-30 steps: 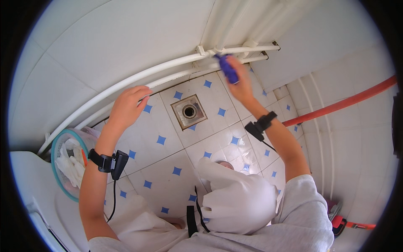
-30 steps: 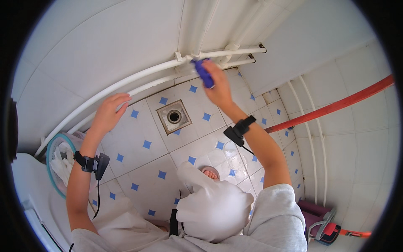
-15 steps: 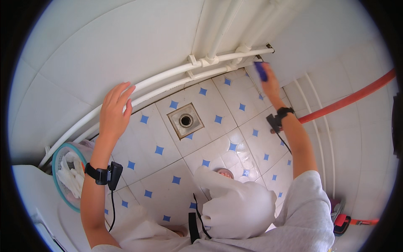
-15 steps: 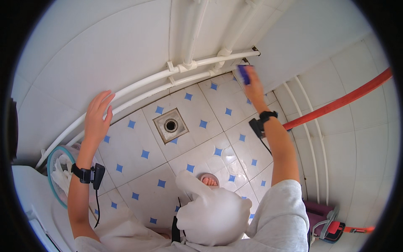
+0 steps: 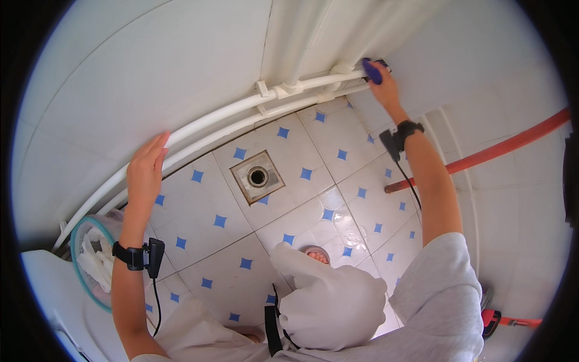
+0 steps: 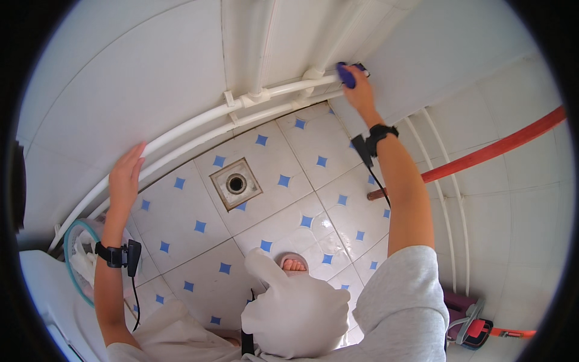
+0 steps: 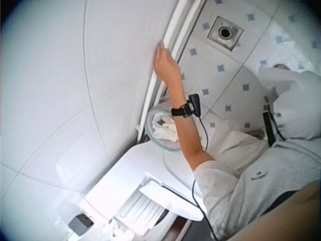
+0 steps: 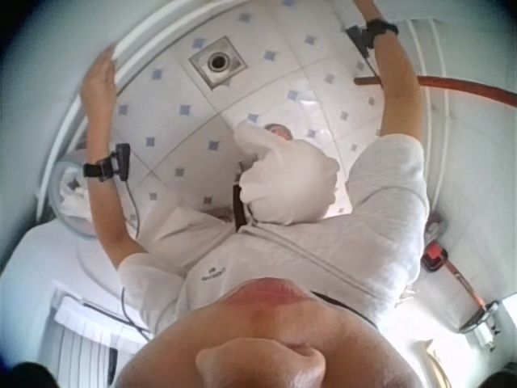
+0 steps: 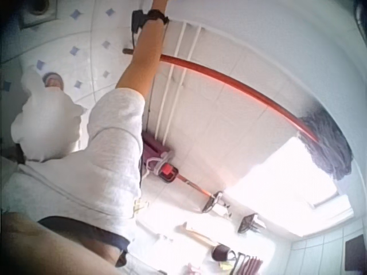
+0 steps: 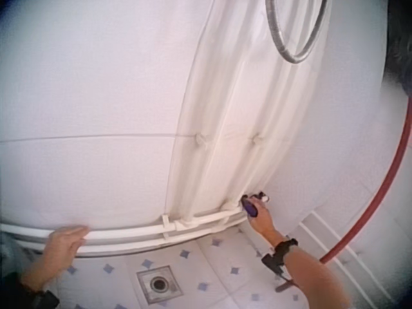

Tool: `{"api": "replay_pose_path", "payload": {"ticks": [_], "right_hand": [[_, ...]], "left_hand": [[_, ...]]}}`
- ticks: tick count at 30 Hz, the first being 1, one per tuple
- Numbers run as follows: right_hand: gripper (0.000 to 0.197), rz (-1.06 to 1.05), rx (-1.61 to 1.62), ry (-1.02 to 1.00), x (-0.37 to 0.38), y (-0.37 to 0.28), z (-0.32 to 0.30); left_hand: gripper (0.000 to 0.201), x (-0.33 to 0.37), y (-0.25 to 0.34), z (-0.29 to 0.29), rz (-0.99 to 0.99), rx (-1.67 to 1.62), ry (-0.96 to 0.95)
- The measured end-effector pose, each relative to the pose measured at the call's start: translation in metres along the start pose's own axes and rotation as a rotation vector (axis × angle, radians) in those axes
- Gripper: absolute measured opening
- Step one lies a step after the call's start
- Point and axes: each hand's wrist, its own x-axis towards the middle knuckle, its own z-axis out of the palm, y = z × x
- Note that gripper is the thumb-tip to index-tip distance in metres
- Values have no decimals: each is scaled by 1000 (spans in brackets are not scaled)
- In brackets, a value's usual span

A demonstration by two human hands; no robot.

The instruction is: Cleaning bathroom wall tiles with a cloth and water.

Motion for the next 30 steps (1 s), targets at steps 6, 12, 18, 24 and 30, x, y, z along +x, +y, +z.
{"api": "replay_pose_path", "payload": {"ticks": [6,12,18,24,30], "right_hand": [[49,34,119,90,-37,-69,21],[47,443,455,-146,-60,-130,-14],[44,-124,558,461,55,-237,-68],[63,-250,237,535,70,-201,21],[64,182,101,278,-13,-168,88]], "left_hand": [[27,1,-4,2,4,-66,-36],[27,0,-4,0,2,-47,-31],[29,-1,0,-7,-9,-77,-93],[31,-2,-3,0,52,-45,-26],[31,-1,-3,3,49,-44,-5]]}}
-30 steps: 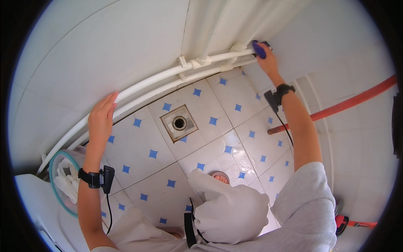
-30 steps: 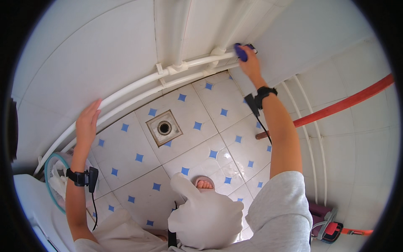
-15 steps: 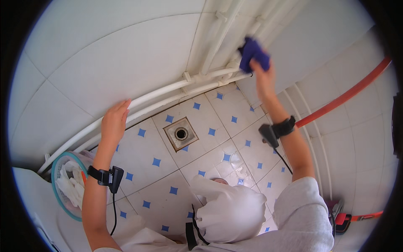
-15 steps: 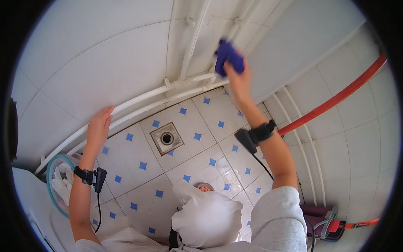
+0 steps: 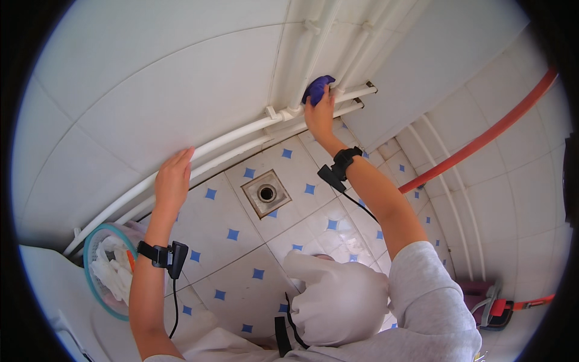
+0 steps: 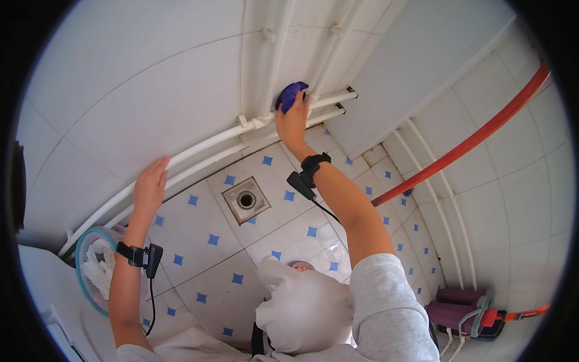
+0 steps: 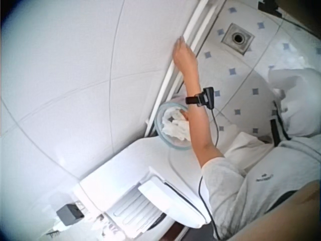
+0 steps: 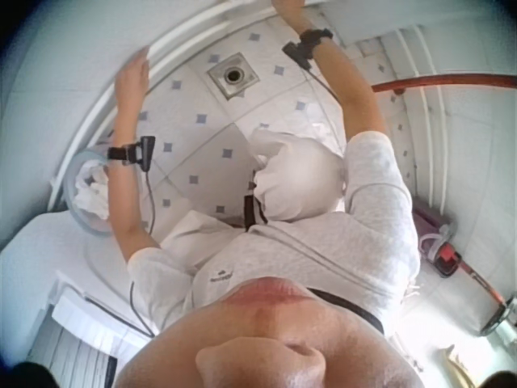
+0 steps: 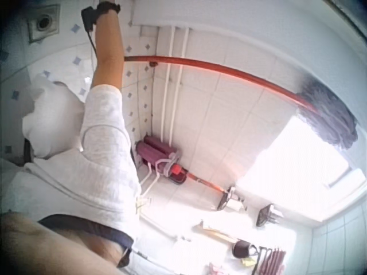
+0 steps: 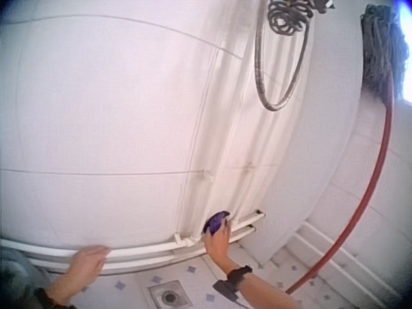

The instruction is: Cleaning bathroom wall tiles with a cloth and water.

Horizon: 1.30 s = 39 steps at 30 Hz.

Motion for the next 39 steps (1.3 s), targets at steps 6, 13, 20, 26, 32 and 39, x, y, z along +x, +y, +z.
{"api": "replay_pose_path", "payload": {"ticks": [6,13,20,26,32,39], "right_hand": [[45,698,443,-439,33,-25,-18],[33,1016,1245,-308,69,-56,-66],[14,-343,906,85,74,-164,-134],[59,-820,242,167,34,-175,-69],[54,-930,-108,-93,-4,-109,13],[43,-1042,-56,-230,18,-122,-23]], "left_hand": [[30,0,-2,-1,-9,28,7],[27,2,-1,3,-2,11,29],[28,-4,-8,-4,-8,47,10],[31,2,-1,-2,-1,-21,-15],[32,-3,-8,7,58,123,45],[31,-6,-2,-5,-46,53,-50]]}}
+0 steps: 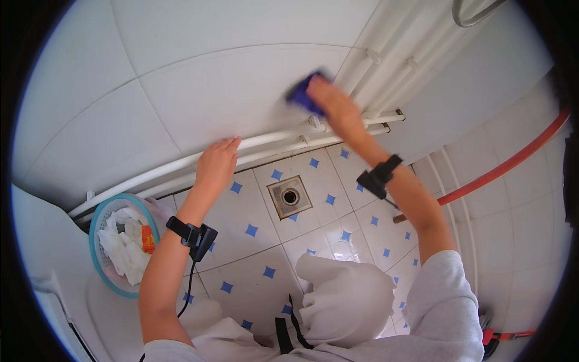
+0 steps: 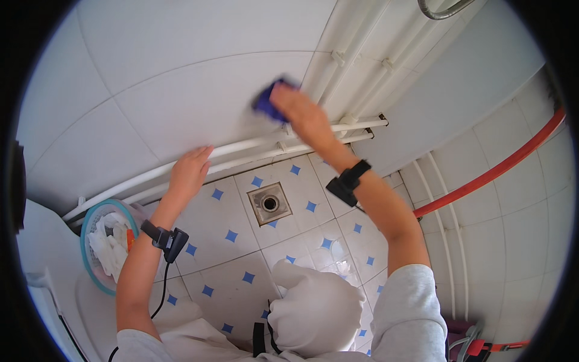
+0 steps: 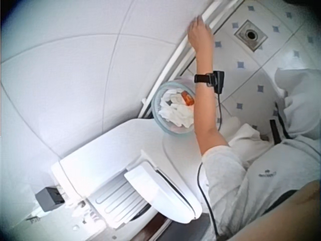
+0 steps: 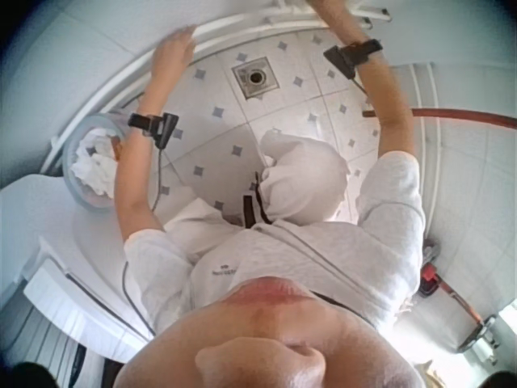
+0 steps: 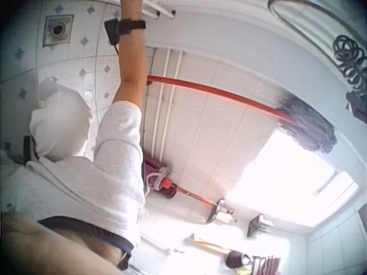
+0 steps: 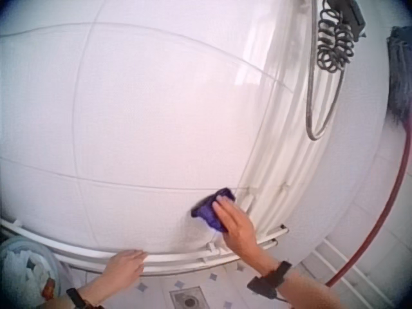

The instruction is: Cleaning bathroom wall tiles with a cloth and water.

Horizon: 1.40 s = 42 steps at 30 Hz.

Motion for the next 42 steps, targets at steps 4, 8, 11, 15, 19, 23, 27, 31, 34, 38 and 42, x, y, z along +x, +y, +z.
{"api": "replay_pose_path", "payload": {"ticks": [4,8,11,15,19,23,27,31,34,38,42], "right_hand": [[55,96,-154,384,77,14,-35],[49,47,-137,222,23,4,7],[49,57,-50,3,-36,-12,22],[52,292,188,12,-64,-32,17],[57,411,269,168,-70,-40,22],[61,541,343,181,-80,-39,40],[63,555,360,207,-80,-40,47],[64,542,389,179,-80,-38,44],[64,535,384,175,-82,-37,44],[64,552,406,173,-82,-38,42],[63,556,403,175,-82,-38,41]], "left_hand": [[31,0,3,-4,62,3,74],[34,16,25,-18,131,-42,134],[39,28,44,-31,144,-26,215],[46,50,72,-38,164,56,266],[48,86,91,-36,290,259,270],[50,115,104,-27,296,393,305],[52,113,101,-18,338,599,274],[55,116,103,-17,294,578,303],[57,117,103,-16,295,588,311],[56,118,106,-18,310,584,326],[53,119,104,-18,312,594,320]]}}
